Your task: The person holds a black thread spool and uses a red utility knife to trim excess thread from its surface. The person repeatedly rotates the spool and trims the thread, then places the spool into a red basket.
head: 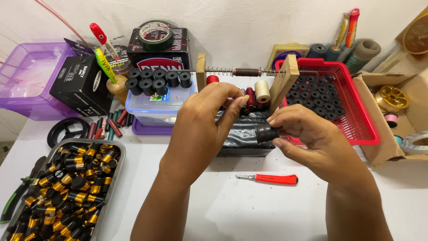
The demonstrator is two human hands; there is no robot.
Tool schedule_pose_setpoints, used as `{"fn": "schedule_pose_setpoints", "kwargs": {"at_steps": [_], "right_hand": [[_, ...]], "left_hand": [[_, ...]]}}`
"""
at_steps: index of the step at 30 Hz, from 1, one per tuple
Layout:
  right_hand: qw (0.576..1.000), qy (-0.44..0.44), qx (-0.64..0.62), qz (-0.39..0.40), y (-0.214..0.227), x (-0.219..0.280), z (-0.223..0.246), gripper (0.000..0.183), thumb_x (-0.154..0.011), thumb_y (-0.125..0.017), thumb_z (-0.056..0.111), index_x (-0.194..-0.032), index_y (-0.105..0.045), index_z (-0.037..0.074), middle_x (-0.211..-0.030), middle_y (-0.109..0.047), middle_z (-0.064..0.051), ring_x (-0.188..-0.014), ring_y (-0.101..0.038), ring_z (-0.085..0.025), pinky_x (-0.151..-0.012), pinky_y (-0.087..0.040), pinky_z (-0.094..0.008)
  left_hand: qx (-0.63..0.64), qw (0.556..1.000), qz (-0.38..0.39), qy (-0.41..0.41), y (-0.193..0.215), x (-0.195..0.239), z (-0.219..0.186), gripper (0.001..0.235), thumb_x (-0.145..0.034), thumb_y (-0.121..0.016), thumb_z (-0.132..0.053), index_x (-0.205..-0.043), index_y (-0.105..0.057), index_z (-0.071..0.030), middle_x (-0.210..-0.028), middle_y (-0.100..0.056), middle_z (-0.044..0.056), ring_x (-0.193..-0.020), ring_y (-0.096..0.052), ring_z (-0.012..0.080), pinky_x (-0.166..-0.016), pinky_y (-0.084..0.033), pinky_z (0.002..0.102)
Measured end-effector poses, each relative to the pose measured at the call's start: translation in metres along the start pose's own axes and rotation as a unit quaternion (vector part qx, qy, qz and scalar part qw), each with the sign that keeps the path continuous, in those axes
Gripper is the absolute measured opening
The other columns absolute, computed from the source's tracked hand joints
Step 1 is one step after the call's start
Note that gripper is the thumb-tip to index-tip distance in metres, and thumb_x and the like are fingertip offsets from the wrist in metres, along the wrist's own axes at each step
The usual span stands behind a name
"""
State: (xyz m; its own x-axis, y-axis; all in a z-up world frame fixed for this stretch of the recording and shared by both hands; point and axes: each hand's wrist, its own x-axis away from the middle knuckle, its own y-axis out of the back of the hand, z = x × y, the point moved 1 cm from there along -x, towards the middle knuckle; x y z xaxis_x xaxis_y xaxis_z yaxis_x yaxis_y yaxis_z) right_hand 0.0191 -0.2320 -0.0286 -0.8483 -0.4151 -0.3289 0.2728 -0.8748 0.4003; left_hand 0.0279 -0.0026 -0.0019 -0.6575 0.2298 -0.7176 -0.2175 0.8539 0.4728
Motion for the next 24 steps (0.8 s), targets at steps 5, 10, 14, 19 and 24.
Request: {"fn": "schedule_pose_setpoints", "kwargs": {"at_steps": [5, 10, 14, 19, 24], "right_hand": [[1.000, 0.017, 0.004, 0.009, 0.000, 0.001, 0.005, 0.025, -0.086, -0.069, 0.000, -0.110, -0.065, 0.005, -0.117, -0.063, -0.014, -0.116, -0.063, -0.019, -0.099, -0.055, -0.029], [0.999, 0.034, 0.008, 0.008, 0.000, 0.003, 0.008, 0.025, -0.085, -0.068, -0.005, -0.106, -0.063, 0.006, -0.117, -0.063, -0.014, -0.117, -0.061, -0.019, -0.097, -0.054, -0.029], [0.999, 0.042, 0.000, 0.009, 0.002, 0.007, 0.008, 0.025, -0.085, -0.067, -0.008, -0.104, -0.061, 0.007, -0.117, -0.063, -0.013, -0.116, -0.061, -0.019, -0.095, -0.054, -0.029], [0.998, 0.052, -0.026, 0.010, 0.014, 0.019, 0.009, 0.032, -0.086, -0.062, -0.013, -0.110, -0.059, 0.009, -0.120, -0.062, -0.015, -0.117, -0.062, -0.020, -0.093, -0.055, -0.030], [0.990, 0.136, -0.044, -0.004, 0.037, 0.031, 0.006, 0.036, -0.081, -0.064, -0.007, -0.113, -0.054, 0.003, -0.115, -0.063, -0.026, -0.118, -0.067, -0.031, -0.094, -0.063, -0.038]], "left_hand": [[0.008, 1.000, 0.008, 0.020, -0.004, -0.002, 0.008, 0.015, -0.104, -0.053, -0.017, -0.098, -0.061, -0.005, -0.092, -0.067, 0.005, -0.082, -0.063, 0.0207, -0.074, -0.049, 0.035], [0.021, 0.999, 0.016, 0.037, -0.008, -0.004, 0.015, 0.019, -0.104, -0.051, -0.022, -0.096, -0.061, -0.007, -0.089, -0.066, 0.002, -0.081, -0.062, 0.0184, -0.074, -0.048, 0.033], [0.085, 0.992, 0.054, 0.081, -0.011, -0.007, 0.022, 0.016, -0.102, -0.055, -0.021, -0.093, -0.062, -0.009, -0.087, -0.065, 0.000, -0.080, -0.059, 0.0139, -0.072, -0.046, 0.030], [0.146, 0.978, 0.101, 0.106, -0.020, -0.008, 0.037, 0.021, -0.101, -0.055, -0.027, -0.099, -0.066, -0.010, -0.095, -0.070, -0.001, -0.089, -0.063, 0.0107, -0.080, -0.048, 0.027], [0.247, 0.949, 0.135, 0.143, -0.029, -0.006, 0.042, 0.021, -0.100, -0.058, -0.028, -0.097, -0.067, -0.010, -0.094, -0.068, -0.003, -0.091, -0.063, 0.0082, -0.085, -0.050, 0.025]]}}
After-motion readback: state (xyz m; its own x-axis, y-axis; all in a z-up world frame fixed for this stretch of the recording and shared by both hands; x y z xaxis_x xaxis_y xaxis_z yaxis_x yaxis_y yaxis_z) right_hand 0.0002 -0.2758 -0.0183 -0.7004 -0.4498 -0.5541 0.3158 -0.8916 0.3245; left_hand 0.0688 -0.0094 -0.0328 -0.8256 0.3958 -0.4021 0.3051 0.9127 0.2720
